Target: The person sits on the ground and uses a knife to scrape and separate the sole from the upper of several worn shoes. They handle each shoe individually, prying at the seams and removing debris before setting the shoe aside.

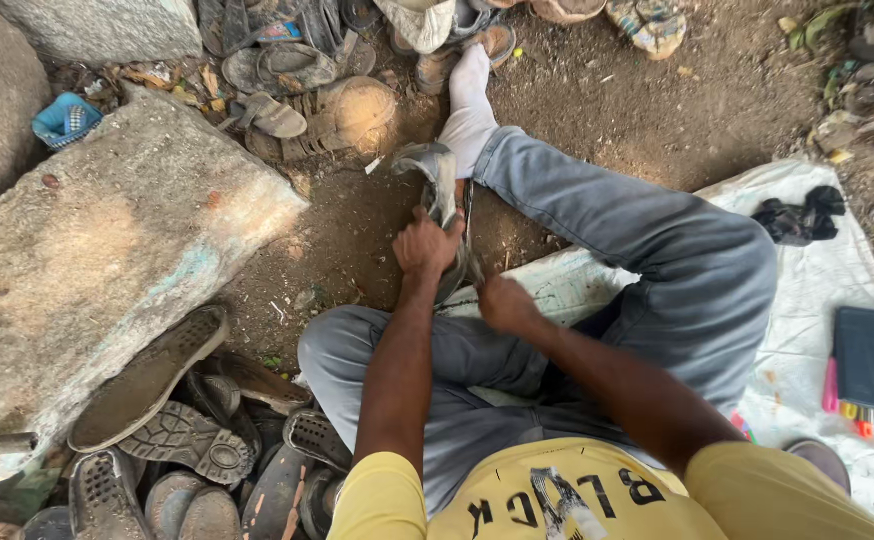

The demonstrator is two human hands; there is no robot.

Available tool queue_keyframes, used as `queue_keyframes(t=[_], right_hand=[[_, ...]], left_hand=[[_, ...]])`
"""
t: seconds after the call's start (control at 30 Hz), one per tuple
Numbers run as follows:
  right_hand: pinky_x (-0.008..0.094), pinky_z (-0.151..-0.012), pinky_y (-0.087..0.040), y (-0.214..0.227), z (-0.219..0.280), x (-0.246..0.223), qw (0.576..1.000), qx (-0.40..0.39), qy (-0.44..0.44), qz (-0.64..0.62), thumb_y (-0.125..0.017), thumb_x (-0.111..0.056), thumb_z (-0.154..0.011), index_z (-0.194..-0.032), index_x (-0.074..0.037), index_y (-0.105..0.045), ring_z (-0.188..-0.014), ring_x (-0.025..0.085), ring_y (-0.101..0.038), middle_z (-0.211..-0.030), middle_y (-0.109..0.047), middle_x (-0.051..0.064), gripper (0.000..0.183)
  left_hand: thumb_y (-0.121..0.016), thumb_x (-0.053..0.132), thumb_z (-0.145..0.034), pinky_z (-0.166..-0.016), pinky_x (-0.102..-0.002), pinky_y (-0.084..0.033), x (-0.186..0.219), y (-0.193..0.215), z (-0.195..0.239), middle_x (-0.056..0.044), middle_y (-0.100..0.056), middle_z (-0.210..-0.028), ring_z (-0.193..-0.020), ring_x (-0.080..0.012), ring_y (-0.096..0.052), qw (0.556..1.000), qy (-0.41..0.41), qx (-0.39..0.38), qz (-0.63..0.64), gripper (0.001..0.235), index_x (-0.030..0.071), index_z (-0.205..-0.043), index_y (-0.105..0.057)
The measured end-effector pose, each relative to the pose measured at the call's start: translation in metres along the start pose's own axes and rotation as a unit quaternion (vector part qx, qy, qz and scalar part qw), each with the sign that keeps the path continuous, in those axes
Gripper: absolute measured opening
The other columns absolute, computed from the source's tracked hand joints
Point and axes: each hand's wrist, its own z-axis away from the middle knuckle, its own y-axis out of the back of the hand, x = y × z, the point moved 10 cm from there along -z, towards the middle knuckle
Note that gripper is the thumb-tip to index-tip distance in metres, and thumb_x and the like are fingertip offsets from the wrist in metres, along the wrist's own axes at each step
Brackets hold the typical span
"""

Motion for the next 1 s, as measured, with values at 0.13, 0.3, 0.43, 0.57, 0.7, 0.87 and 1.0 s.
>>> queue_keyframes(t=[0.13,0.3,0.43,0.57,0.7,0.87,1.0], right_hand=[[0.061,-0.073,-0.053,0.010,0.046,-0.014,0.997,-0.034,-0.060,0.023,-0.053,-0.025,-0.102,-0.126,0.002,-0.046,-0.082,0.053,-0.069,-0.083,-0.068,0.034,0.037],[0.058,-0.076,-0.055,-0.027,0.004,0.015,0.999,0.002,-0.016,0.030,-0.053,-0.027,-0.104,-0.122,0.003,-0.049,-0.086,0.050,-0.070,-0.089,-0.069,0.033,0.035],[0.055,-0.079,-0.058,-0.021,-0.027,-0.011,0.991,0.039,0.058,0.112,-0.052,-0.029,-0.107,-0.115,0.004,-0.052,-0.089,0.048,-0.071,-0.095,-0.070,0.033,0.034],[0.062,-0.079,-0.051,-0.030,0.043,-0.004,0.997,-0.053,-0.055,0.005,-0.051,-0.025,-0.099,-0.142,0.008,-0.037,-0.088,0.056,-0.067,-0.094,-0.069,0.038,0.056],[0.062,-0.080,-0.052,-0.023,0.062,-0.010,0.998,-0.025,-0.047,-0.027,-0.054,-0.030,-0.099,-0.134,0.004,-0.047,-0.091,0.055,-0.066,-0.090,-0.069,0.037,0.049],[0.062,-0.079,-0.053,-0.045,0.004,-0.006,0.999,0.014,-0.027,-0.026,-0.054,-0.027,-0.100,-0.124,0.005,-0.053,-0.092,0.055,-0.066,-0.095,-0.069,0.035,0.040],[0.063,-0.078,-0.051,-0.069,0.051,0.009,0.994,-0.042,-0.092,-0.049,-0.051,-0.029,-0.100,-0.125,0.004,-0.050,-0.090,0.055,-0.066,-0.091,-0.068,0.035,0.041]], left_hand=[[-0.059,0.070,-0.087,-0.083,-0.048,-0.059,-0.002,0.004,0.003,-0.023,-0.075,-0.093,-0.087,-0.0370,-0.076,0.999,-0.010,0.032,0.014,0.079,0.000,-0.122,-0.058],[-0.061,0.066,-0.090,-0.081,-0.051,-0.059,-0.015,0.003,-0.006,-0.025,-0.075,-0.095,-0.090,-0.0406,-0.075,0.997,-0.007,0.059,0.050,0.080,-0.005,-0.127,-0.055],[-0.064,0.065,-0.087,-0.084,-0.053,-0.057,-0.010,0.007,-0.005,-0.027,-0.074,-0.096,-0.094,-0.0430,-0.074,0.997,-0.022,0.072,0.030,0.082,-0.005,-0.129,-0.055],[-0.064,0.065,-0.085,-0.085,-0.054,-0.057,-0.014,0.004,-0.006,-0.026,-0.074,-0.097,-0.094,-0.0433,-0.073,0.997,-0.013,0.060,0.044,0.079,-0.002,-0.125,-0.058],[-0.063,0.067,-0.088,-0.082,-0.054,-0.058,-0.020,0.001,-0.009,-0.028,-0.074,-0.096,-0.092,-0.0445,-0.074,0.991,-0.013,0.111,0.075,0.082,-0.006,-0.126,-0.057],[-0.063,0.066,-0.087,-0.078,-0.057,-0.056,-0.028,-0.008,-0.003,-0.031,-0.072,-0.093,-0.089,-0.0471,-0.072,0.991,-0.007,0.103,0.088,0.083,-0.006,-0.127,-0.056],[-0.064,0.065,-0.086,-0.077,-0.058,-0.055,-0.028,0.001,-0.007,-0.030,-0.072,-0.092,-0.088,-0.0481,-0.071,0.987,-0.009,0.121,0.109,0.082,-0.006,-0.126,-0.057]])
